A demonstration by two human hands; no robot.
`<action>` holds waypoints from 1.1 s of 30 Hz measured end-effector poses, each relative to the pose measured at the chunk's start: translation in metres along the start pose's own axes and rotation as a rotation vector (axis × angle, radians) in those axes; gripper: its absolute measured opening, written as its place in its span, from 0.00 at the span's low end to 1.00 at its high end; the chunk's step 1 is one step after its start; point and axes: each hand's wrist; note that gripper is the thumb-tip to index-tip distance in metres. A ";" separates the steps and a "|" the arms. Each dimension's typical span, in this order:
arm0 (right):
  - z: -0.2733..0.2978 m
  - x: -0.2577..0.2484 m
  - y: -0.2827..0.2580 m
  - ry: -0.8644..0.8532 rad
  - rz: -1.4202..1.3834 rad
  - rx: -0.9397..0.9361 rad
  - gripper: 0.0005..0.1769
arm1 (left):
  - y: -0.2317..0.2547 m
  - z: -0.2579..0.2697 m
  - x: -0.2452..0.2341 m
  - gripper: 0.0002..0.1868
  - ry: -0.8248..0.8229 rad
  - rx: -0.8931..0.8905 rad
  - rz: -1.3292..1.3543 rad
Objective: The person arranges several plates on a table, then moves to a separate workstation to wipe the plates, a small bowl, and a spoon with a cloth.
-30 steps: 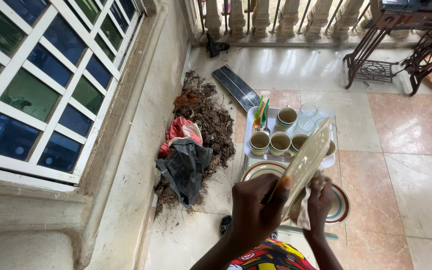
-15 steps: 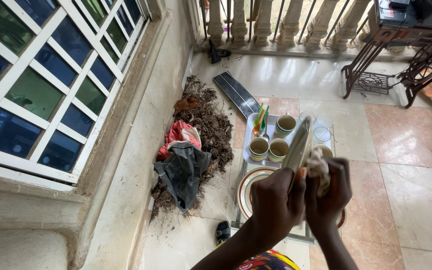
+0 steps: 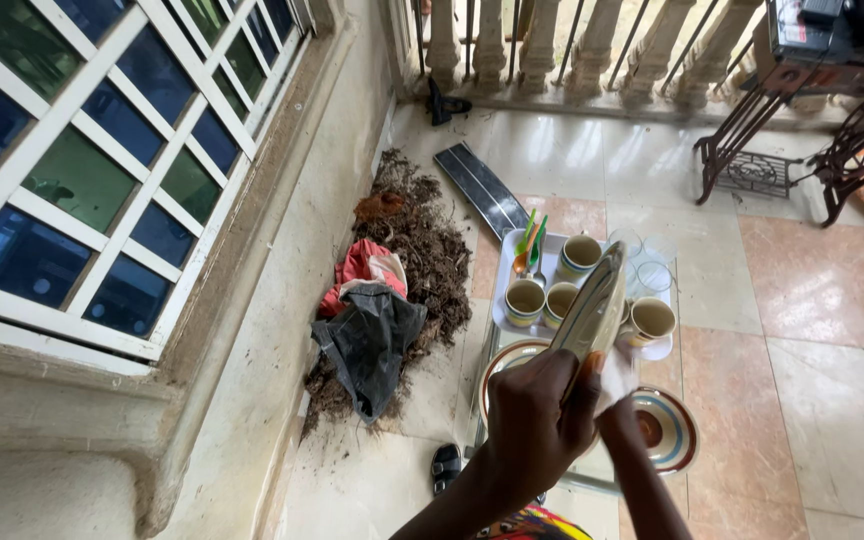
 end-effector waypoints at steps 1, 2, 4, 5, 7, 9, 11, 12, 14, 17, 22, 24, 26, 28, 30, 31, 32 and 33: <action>0.006 0.006 0.012 -0.042 -0.052 0.056 0.20 | -0.004 -0.004 0.002 0.18 0.004 0.008 0.001; 0.021 0.008 0.025 -0.078 -0.091 0.117 0.21 | -0.007 -0.003 0.003 0.15 0.016 0.017 0.019; 0.040 0.008 0.037 -0.131 -0.145 0.204 0.22 | -0.017 -0.003 0.008 0.13 0.028 0.025 0.040; 0.045 0.007 0.037 -0.139 -0.152 0.224 0.23 | -0.022 -0.004 0.010 0.14 0.032 0.029 -0.013; 0.043 0.005 0.024 -0.147 -0.173 0.232 0.25 | -0.033 -0.007 0.015 0.16 0.042 0.042 -0.069; 0.036 -0.007 -0.001 -0.125 -0.200 0.179 0.26 | -0.039 -0.002 0.021 0.16 0.039 0.069 -0.109; 0.029 -0.019 -0.031 -0.109 -0.250 0.107 0.27 | -0.042 0.004 0.034 0.17 0.010 0.080 -0.127; 0.026 -0.026 -0.046 -0.119 -0.285 0.082 0.28 | -0.044 0.007 0.037 0.19 -0.021 0.090 -0.146; 0.024 -0.039 -0.070 -0.162 -0.367 0.094 0.30 | -0.055 0.008 0.039 0.17 -0.061 0.149 -0.170; 0.017 -0.044 -0.081 -0.231 -0.520 0.293 0.32 | -0.070 0.009 0.044 0.17 -0.200 0.394 -0.314; 0.017 -0.054 -0.039 -0.142 -0.528 0.504 0.33 | -0.075 0.028 0.046 0.11 -0.419 0.826 -0.665; 0.018 -0.052 -0.032 -0.155 -0.568 0.471 0.30 | -0.069 0.031 0.044 0.25 -0.424 0.744 -0.565; 0.034 -0.049 -0.032 0.149 -0.543 0.575 0.27 | -0.064 0.029 0.036 0.27 -0.489 0.686 -0.459; 0.039 -0.046 -0.034 0.195 -0.576 0.550 0.26 | -0.066 0.024 0.024 0.29 -0.555 0.619 -0.348; 0.041 -0.045 -0.032 0.240 -0.614 0.519 0.25 | -0.079 0.013 0.005 0.21 -0.332 0.486 -0.309; 0.040 -0.048 -0.030 0.215 -0.637 0.511 0.26 | -0.090 0.007 -0.008 0.17 -0.189 0.379 -0.347; 0.039 -0.054 -0.025 0.195 -0.661 0.502 0.27 | -0.100 0.003 -0.019 0.14 -0.048 0.271 -0.378; 0.036 -0.060 -0.017 0.197 -0.664 0.503 0.27 | -0.114 -0.004 -0.032 0.12 0.115 0.304 -0.550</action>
Point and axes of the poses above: each hand's wrist, its own z-axis away from the middle knuckle, its own x-axis out of the palm, y = z × x, and after that the axes turned 11 degrees about y, right-handed
